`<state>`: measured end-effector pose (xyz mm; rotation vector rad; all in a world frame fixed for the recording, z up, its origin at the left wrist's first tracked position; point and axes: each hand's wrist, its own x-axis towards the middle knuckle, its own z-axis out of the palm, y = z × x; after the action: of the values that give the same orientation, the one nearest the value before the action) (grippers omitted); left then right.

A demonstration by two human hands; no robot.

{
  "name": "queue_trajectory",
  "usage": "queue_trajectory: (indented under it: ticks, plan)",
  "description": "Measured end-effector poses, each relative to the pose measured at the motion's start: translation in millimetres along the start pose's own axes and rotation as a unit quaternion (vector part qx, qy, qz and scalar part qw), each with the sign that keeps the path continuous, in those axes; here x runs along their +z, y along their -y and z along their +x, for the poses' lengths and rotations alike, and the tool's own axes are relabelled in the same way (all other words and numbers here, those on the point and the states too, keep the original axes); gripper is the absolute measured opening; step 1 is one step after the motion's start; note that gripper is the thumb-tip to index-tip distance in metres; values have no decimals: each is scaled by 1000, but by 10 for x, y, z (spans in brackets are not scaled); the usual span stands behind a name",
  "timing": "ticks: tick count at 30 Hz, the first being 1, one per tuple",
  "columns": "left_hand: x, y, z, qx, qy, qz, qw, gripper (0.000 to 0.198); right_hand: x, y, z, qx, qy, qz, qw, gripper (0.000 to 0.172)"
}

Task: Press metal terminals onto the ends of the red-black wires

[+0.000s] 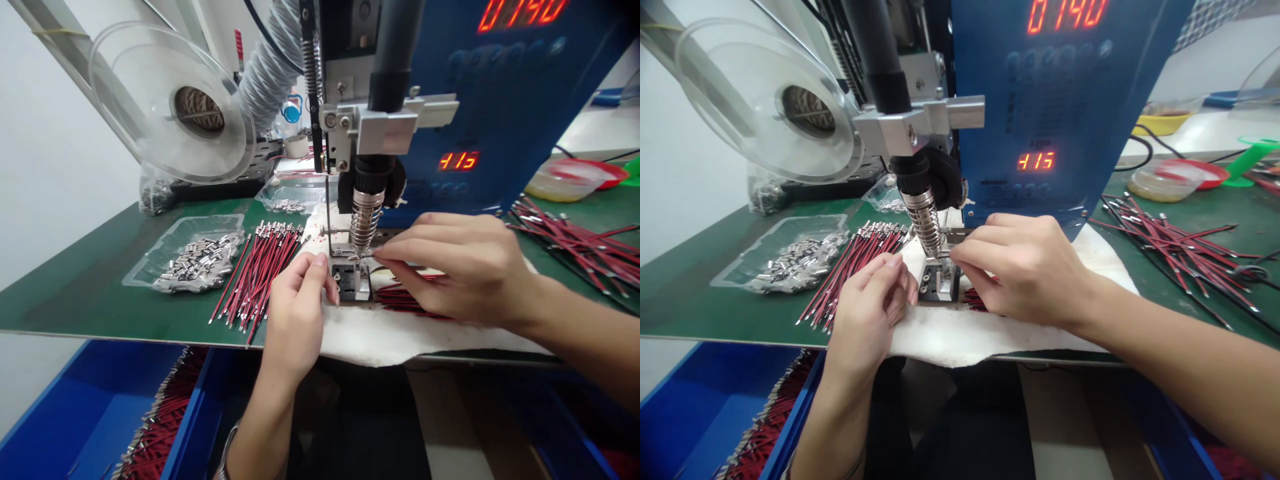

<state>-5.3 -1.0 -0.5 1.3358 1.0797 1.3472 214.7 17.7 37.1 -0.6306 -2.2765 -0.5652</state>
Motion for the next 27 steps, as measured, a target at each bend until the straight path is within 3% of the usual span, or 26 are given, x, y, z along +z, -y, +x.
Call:
queue_trajectory:
  ticks: [27]
  plan:
    - [-2, -3, -3, 1, 1, 7, 1000, 44, -28, 17, -11, -10, -14, -11, 1000, 14]
